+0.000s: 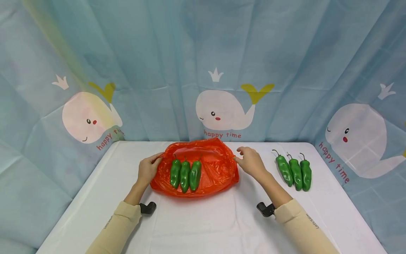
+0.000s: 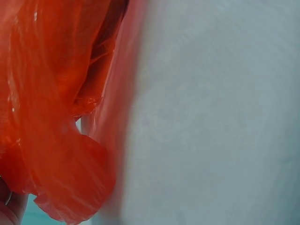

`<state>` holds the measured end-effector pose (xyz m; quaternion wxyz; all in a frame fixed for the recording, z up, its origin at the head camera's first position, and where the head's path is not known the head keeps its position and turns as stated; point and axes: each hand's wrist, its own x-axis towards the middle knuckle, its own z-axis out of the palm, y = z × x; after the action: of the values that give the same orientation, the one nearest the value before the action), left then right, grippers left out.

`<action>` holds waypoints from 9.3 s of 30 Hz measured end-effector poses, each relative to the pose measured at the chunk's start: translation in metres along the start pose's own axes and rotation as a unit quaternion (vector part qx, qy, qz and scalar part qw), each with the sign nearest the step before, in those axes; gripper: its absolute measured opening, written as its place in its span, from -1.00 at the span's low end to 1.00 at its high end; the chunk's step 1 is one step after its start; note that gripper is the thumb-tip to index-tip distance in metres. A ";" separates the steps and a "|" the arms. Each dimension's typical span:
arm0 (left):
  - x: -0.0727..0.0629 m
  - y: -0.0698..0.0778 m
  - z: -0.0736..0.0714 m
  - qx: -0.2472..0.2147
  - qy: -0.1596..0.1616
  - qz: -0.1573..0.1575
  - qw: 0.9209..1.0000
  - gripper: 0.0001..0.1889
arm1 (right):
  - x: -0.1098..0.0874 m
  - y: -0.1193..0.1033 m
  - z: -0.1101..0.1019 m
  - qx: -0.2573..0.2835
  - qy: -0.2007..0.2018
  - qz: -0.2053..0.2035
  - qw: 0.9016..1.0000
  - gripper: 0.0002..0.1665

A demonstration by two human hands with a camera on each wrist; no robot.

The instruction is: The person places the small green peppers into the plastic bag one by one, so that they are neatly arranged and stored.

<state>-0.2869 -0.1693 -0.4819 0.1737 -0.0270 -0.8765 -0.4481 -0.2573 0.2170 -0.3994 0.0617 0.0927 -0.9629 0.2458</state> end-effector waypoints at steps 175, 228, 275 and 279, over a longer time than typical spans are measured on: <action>-0.002 0.001 0.002 0.021 -0.005 -0.001 1.000 -0.74 | -0.008 0.053 -0.053 0.014 -0.025 0.114 0.993 -0.34; -0.002 0.001 0.001 0.017 -0.014 -0.005 1.000 -0.73 | 0.008 0.011 -0.051 0.085 -0.010 0.109 0.990 -0.33; -0.003 0.003 0.002 0.009 -0.004 0.003 1.000 -0.75 | 0.030 -0.055 0.012 0.136 -0.054 0.061 0.987 -0.44; -0.003 0.004 0.002 0.013 -0.003 0.006 1.000 -0.75 | 0.031 -0.056 0.020 0.129 -0.049 0.061 0.989 -0.44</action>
<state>-0.2835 -0.1654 -0.4812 0.1746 -0.0312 -0.8824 -0.4358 -0.2768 0.1545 -0.3854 -0.0130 0.0527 -0.9288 0.3667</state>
